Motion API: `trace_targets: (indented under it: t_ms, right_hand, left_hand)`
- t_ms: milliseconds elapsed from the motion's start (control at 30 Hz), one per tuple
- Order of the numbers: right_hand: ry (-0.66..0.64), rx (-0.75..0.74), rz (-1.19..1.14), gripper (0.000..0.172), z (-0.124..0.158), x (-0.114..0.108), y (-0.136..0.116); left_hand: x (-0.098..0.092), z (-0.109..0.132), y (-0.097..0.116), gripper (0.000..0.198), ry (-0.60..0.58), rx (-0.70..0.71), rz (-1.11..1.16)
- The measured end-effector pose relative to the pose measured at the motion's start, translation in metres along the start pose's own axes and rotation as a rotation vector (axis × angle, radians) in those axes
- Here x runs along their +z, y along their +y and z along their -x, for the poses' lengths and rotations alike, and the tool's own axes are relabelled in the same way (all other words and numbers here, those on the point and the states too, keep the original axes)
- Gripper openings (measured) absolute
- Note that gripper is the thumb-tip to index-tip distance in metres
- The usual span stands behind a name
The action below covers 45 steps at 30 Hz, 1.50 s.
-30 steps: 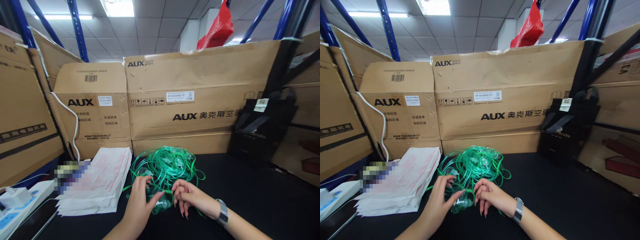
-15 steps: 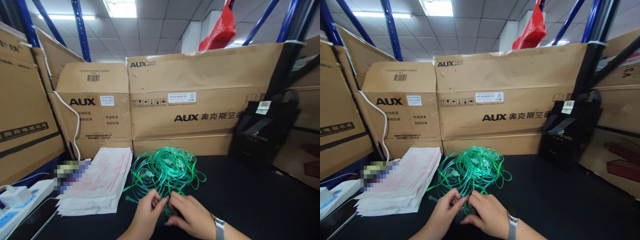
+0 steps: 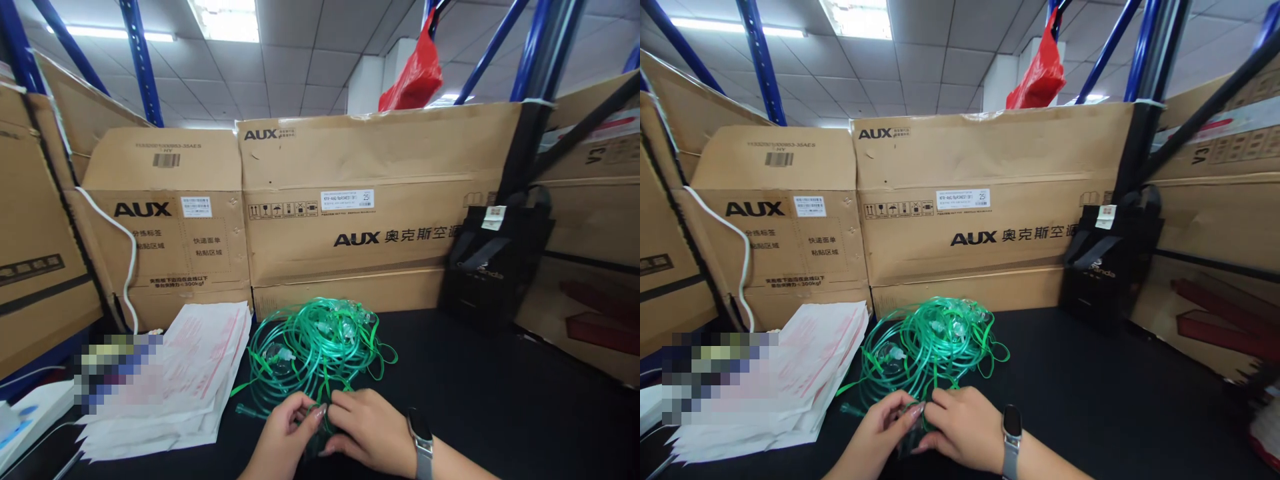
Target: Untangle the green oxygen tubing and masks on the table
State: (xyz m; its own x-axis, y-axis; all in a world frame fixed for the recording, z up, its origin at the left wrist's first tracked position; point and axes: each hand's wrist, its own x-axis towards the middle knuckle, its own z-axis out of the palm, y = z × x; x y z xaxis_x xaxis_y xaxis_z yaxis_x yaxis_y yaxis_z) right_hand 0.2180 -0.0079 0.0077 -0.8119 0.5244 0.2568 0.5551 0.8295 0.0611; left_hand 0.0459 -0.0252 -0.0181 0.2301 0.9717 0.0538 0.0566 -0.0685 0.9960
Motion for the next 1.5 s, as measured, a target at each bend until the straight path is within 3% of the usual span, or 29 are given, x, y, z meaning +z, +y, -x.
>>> trace_targets:
  t_ms: [133,367,567,667,800,933,1067,1200,1300,1400,1500]
  right_hand:
    - [-0.002,-0.043,0.161,0.022,0.0,0.0,-0.002]
    - [0.0,-0.066,0.14,0.027,-0.001,0.004,-0.002]
    - [0.018,-0.089,0.173,0.012,-0.002,0.004,-0.006]
    - [0.048,-0.026,0.048,0.014,-0.002,0.003,-0.008]
    - [0.06,0.177,-0.377,0.023,-0.004,-0.003,-0.016]
    - [0.053,0.257,-0.724,0.029,-0.005,-0.01,-0.023]
    - [0.1,0.252,-0.791,0.032,-0.003,-0.012,-0.023]
    - [0.186,0.388,-0.712,0.034,-0.004,-0.003,-0.005]
    - [0.237,0.532,-0.645,0.034,-0.006,0.007,0.013]
    - [0.369,0.659,-0.589,0.028,-0.006,0.012,0.026]
    - [0.451,0.672,-0.565,0.023,-0.006,0.013,0.028]
  left_hand:
    - [0.001,-0.001,0.002,0.036,-0.021,0.028,0.051]
    - [-0.002,-0.003,0.003,0.035,0.053,0.019,-0.071]
    - [-0.004,-0.003,0.003,0.036,0.109,0.024,-0.069]
    - [-0.003,-0.004,0.003,0.037,0.187,0.056,-0.067]
    - [-0.008,-0.009,0.005,0.035,0.295,0.116,-0.079]
    - [-0.028,-0.017,0.009,0.034,0.421,0.156,-0.072]
    - [-0.049,-0.023,0.013,0.038,0.555,0.159,-0.007]
    - [-0.045,-0.024,0.014,0.039,0.485,0.074,0.133]
    - [-0.031,-0.02,0.014,0.037,0.373,-0.07,0.276]
    - [-0.02,-0.015,0.014,0.032,0.311,-0.227,0.407]
    - [-0.017,-0.011,0.015,0.022,0.3,-0.311,0.501]
